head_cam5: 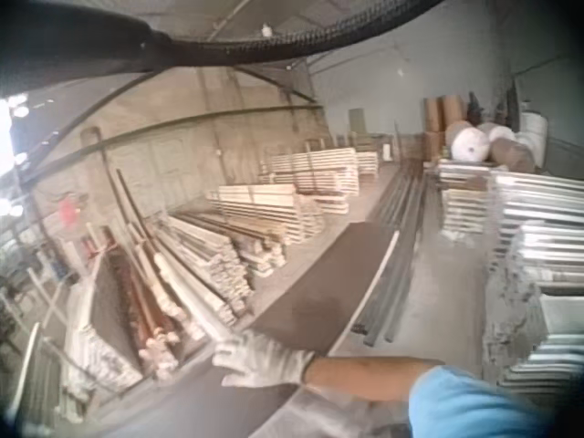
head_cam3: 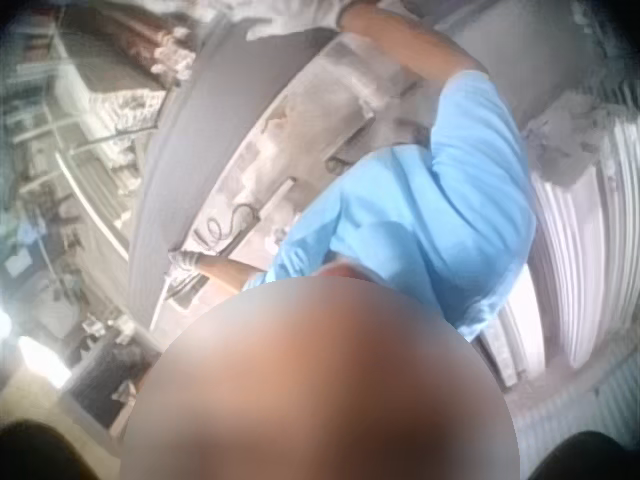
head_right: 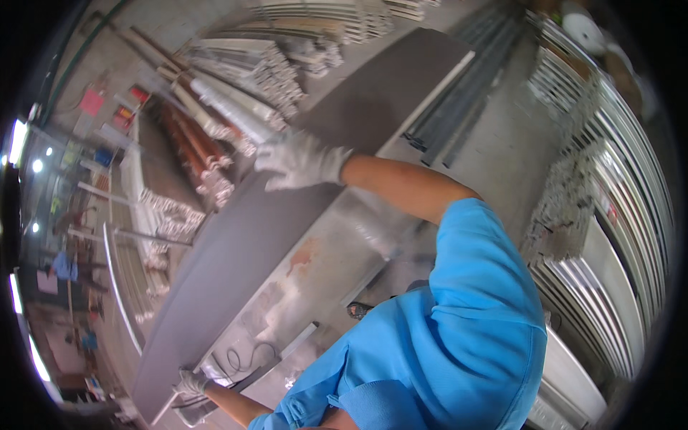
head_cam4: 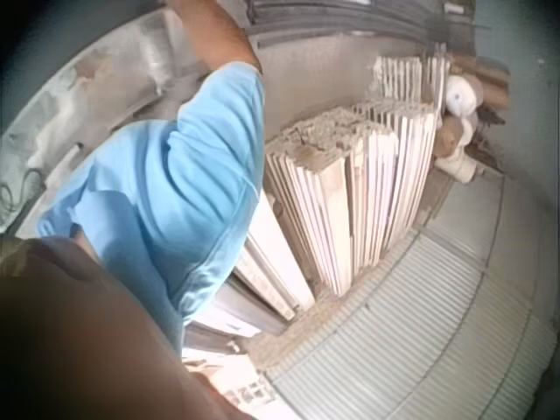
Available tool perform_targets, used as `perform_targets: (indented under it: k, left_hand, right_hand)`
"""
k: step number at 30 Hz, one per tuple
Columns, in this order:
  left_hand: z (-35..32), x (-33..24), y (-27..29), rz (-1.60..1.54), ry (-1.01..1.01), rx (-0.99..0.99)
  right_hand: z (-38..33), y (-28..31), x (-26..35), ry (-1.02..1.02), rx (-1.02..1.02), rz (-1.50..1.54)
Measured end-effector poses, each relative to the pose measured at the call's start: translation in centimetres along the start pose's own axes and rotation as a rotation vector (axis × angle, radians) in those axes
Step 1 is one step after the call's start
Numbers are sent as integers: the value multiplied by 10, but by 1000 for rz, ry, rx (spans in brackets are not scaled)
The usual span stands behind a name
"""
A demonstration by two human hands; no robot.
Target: The person repeatedly picks up long, flat panels from a stack, uses a utility knife to cut away plastic wrapping, removes the plastic by hand, and places the unwrapped panels back into the stack. The process is repeated for several panels.
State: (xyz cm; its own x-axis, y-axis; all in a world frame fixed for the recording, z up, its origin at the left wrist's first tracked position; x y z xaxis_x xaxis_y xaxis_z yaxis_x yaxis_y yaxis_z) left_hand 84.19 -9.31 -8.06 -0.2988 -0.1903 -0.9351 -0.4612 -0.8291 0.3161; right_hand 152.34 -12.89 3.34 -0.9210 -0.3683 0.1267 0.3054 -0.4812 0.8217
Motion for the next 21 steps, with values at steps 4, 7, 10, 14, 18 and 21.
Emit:
perform_targets:
  k: [4, 7, 10, 14, 18, 21]
  left_hand:
    - [-163, -103, -29, 167, -585, 8]
    - [-356, -95, -98, 188, -556, 679]
    - [-531, -77, -145, -86, -317, 1223]
    - [-596, -77, -177, -182, 96, 1390]
    - [-595, -86, -179, 110, -97, 1216]
    - [-600, -90, -168, 204, -148, 1117]
  right_hand:
    - [-131, 104, -137, -436, -98, -48]
    - [-237, 165, -223, -830, -139, -76]
    - [-315, 210, -287, -1046, -249, 52]
    - [-370, 244, -362, -1059, -345, -14]
    - [-370, 239, -448, -1017, -344, 56]
    - [-381, 232, -521, -1228, -293, 103]
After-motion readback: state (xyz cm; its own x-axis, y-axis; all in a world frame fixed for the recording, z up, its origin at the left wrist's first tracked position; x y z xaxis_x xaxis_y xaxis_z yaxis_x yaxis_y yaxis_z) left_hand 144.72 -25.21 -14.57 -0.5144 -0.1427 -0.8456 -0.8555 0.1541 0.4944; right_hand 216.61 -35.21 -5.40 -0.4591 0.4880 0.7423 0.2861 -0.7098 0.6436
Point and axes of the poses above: each hand's wrist, its own z-axis towards the middle knuckle, its own y-axis out of the back of the hand, x = y × z, the point moved 7 cm from there along z, towards the middle knuckle, and after that the axes turned 4 degrees about z, right-handed, at the moved point
